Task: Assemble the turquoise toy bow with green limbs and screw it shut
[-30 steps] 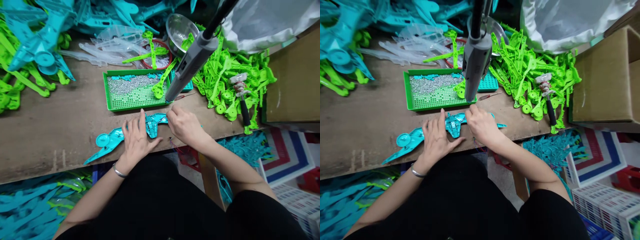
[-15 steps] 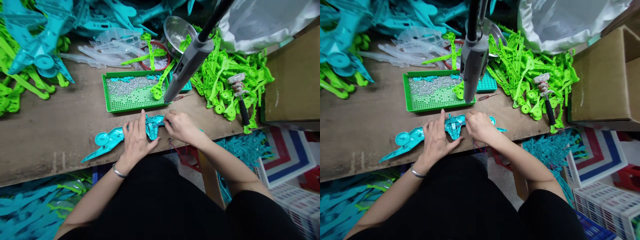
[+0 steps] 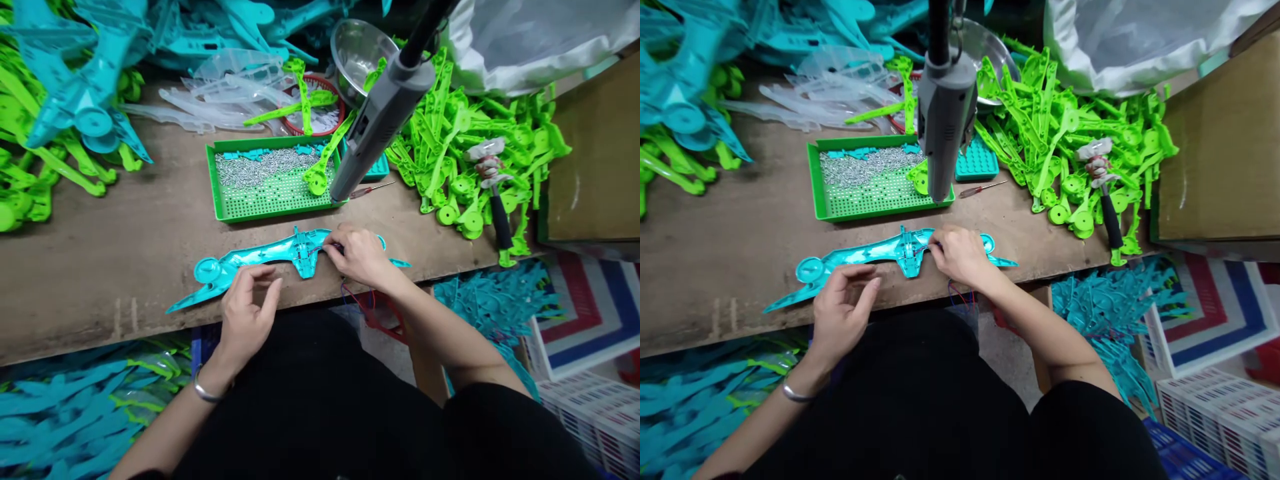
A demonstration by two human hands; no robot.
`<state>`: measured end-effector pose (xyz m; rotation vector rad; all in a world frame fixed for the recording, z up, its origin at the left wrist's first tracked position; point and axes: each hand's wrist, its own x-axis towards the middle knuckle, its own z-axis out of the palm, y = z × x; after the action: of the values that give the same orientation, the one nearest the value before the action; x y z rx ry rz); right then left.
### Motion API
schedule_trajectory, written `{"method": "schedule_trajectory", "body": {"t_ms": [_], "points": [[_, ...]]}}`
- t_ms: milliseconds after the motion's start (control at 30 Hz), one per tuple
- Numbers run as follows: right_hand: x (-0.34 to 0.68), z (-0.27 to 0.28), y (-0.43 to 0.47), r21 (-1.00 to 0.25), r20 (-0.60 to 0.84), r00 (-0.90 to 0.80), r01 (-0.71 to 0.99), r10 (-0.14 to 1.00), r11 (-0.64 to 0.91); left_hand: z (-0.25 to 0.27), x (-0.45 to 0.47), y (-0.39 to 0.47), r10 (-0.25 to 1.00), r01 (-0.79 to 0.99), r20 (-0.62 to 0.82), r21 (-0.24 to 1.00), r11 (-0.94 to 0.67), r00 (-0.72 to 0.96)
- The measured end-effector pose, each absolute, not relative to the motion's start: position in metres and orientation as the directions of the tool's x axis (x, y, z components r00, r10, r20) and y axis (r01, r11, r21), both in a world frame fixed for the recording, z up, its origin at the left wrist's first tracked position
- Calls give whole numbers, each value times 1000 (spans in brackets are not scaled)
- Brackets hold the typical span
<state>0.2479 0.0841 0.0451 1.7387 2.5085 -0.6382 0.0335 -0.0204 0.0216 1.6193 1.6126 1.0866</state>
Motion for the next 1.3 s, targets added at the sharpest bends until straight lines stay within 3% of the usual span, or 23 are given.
{"method": "schedule_trajectory", "body": {"t_ms": [67, 100, 233, 333, 533, 700, 1000, 1200, 1300], "points": [[246, 46, 83, -303, -259, -357, 912, 898, 275, 26, 32, -7, 958, 673, 286, 706, -219, 11], [245, 47, 83, -298, -262, -350, 916, 899, 270, 28, 33, 1, 952, 739, 298, 624, -255, 77], [243, 48, 82, -299, -248, -352, 914, 902, 275, 31, 39, 31, 962, 877, 77, 395, -272, 263], [244, 49, 82, -301, -245, -363, 910, 899, 286, 31, 45, 42, 952, 898, -17, 336, -284, 307], [239, 54, 86, -289, -269, -401, 901, 876, 323, 31, 54, 42, 972, 915, -60, 355, -192, 227], [232, 56, 90, -398, -176, -472, 837, 864, 376, 27, 53, 41, 981, 911, -50, 383, -156, 189], [219, 44, 80, -518, -208, -489, 790, 847, 328, 20, 29, 42, 973, 756, 141, 612, -231, 184], [225, 48, 78, -554, -195, -510, 762, 838, 335, 23, 8, 47, 965, 697, 101, 674, -245, 241], [224, 48, 77, -577, -217, -444, 776, 870, 252, 23, 2, 49, 962, 663, 87, 708, -244, 261]]}}
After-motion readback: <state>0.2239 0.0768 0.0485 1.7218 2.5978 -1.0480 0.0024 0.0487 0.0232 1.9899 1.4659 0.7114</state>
